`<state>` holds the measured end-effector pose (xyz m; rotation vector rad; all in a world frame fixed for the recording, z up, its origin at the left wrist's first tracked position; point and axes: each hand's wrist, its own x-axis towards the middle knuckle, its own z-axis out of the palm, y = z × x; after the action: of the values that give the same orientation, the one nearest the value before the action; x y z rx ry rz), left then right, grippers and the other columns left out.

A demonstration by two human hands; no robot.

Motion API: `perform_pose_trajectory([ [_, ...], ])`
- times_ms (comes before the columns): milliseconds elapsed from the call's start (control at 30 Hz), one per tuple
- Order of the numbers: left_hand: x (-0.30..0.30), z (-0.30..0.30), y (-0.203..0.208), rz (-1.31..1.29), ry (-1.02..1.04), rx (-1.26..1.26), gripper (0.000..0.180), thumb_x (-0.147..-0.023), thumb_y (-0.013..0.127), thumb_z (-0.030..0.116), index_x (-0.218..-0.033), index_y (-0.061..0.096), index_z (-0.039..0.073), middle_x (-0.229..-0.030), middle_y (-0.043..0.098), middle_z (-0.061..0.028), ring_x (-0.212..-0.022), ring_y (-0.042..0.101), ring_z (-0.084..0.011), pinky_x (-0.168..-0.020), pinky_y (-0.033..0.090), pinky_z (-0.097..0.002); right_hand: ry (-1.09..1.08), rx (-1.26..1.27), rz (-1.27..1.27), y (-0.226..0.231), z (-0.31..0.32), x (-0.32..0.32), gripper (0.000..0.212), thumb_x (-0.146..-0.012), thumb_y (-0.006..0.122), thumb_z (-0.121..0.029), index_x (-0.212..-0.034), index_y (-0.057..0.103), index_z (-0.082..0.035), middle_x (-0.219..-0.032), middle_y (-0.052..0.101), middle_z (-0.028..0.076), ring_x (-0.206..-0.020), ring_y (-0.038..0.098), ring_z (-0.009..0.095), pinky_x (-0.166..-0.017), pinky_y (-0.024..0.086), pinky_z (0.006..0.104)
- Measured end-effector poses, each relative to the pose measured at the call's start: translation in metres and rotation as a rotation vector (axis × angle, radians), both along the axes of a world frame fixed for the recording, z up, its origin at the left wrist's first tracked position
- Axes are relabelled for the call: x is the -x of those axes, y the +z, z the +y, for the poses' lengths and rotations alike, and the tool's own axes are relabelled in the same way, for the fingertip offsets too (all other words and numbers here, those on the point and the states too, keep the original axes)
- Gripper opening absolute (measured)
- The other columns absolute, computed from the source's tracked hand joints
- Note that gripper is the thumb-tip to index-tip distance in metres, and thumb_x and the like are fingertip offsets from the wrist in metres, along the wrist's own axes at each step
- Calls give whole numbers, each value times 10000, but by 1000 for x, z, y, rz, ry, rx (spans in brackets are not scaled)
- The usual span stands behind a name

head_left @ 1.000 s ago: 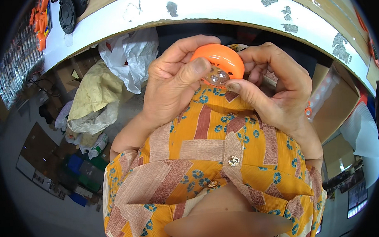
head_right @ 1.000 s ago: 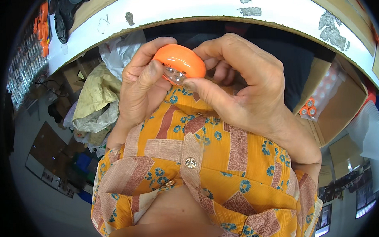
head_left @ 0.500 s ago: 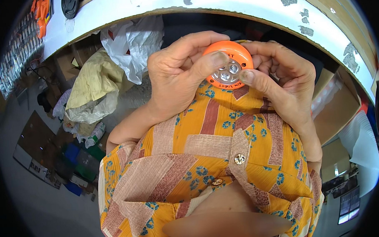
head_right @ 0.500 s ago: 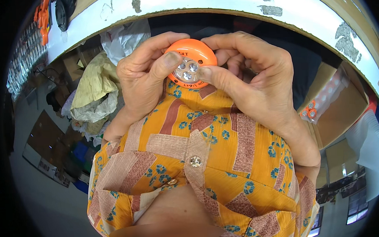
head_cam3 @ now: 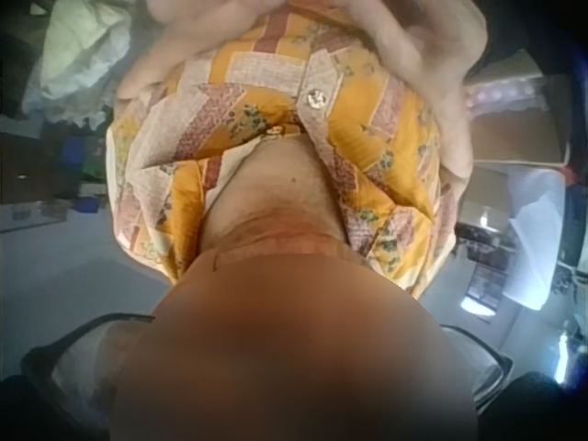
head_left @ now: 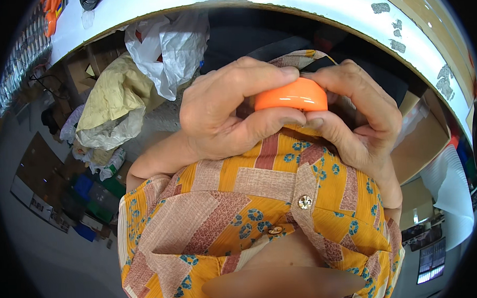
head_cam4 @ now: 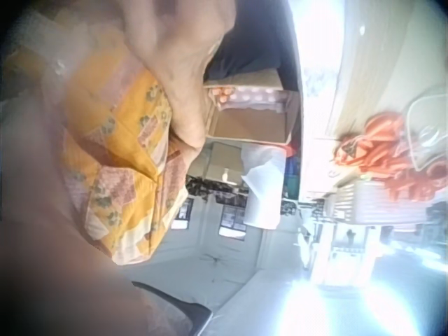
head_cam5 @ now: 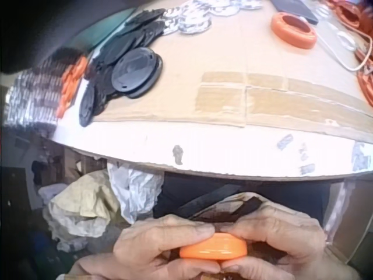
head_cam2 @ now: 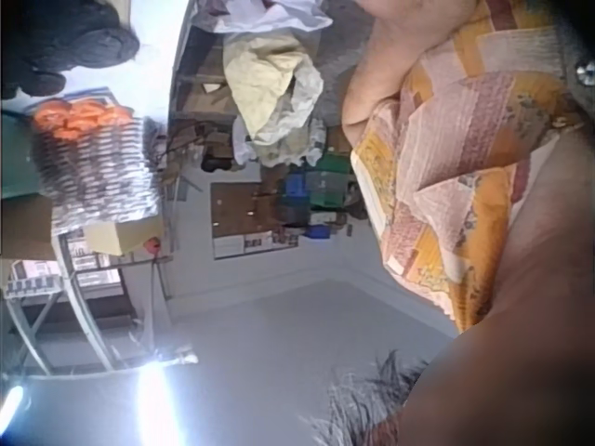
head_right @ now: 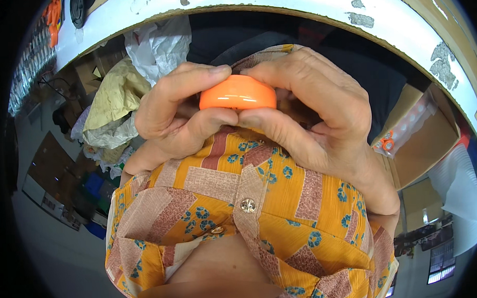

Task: The person assembles small orange electronic LED lights by inserting circuit boards and clear lenses into led light housings, using tweezers to handle the components.

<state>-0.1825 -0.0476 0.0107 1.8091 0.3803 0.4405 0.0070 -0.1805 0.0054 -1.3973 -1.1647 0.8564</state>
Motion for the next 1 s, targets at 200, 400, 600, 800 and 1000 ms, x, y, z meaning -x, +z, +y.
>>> perform_pose_trajectory([
  [200, 1, 6, -1, -52, -90, -36, 530, -882, 817, 212, -1251, 594, -96, -1025, 714, -194, -846, 691, -192, -713, 546, -273, 81, 17, -12, 6, -2, -2, 474, -790, 863, -265, -1042, 687, 96, -888, 670, 137, -735, 594, 195, -642, 449, 289],
  [400, -1, 8, 1, -86, -155, -137, 538, -871, 820, 250, -1224, 593, -87, -1036, 696, -205, -842, 699, -257, -728, 560, -313, 107, -31, -68, 4, -4, -1, 467, -812, 847, -284, -1028, 671, 91, -883, 667, 145, -751, 609, 234, -680, 469, 330],
  [600, 0, 9, -1, -97, -191, -128, 577, -852, 832, 279, -1234, 593, -81, -1084, 676, -211, -875, 683, -260, -749, 555, -336, 76, -58, -53, 1, -3, 3, 405, -735, 863, -240, -962, 676, 39, -870, 690, 126, -735, 652, 301, -711, 522, 372],
  [800, 0, 9, 1, -51, -151, -142, 605, -843, 831, 312, -1246, 611, -82, -1074, 680, -189, -866, 672, -248, -732, 544, -321, 72, -98, -21, -2, -4, 4, 407, -743, 865, -230, -967, 676, 51, -892, 702, 136, -777, 668, 307, -747, 541, 378],
  [1000, 0, 11, 3, -15, -183, -180, 590, -839, 828, 335, -1216, 622, -69, -983, 692, -173, -791, 692, -262, -655, 546, -318, 64, -65, 29, -2, -4, 5, 409, -749, 865, -223, -979, 675, 58, -900, 705, 144, -781, 672, 302, -730, 536, 364],
])
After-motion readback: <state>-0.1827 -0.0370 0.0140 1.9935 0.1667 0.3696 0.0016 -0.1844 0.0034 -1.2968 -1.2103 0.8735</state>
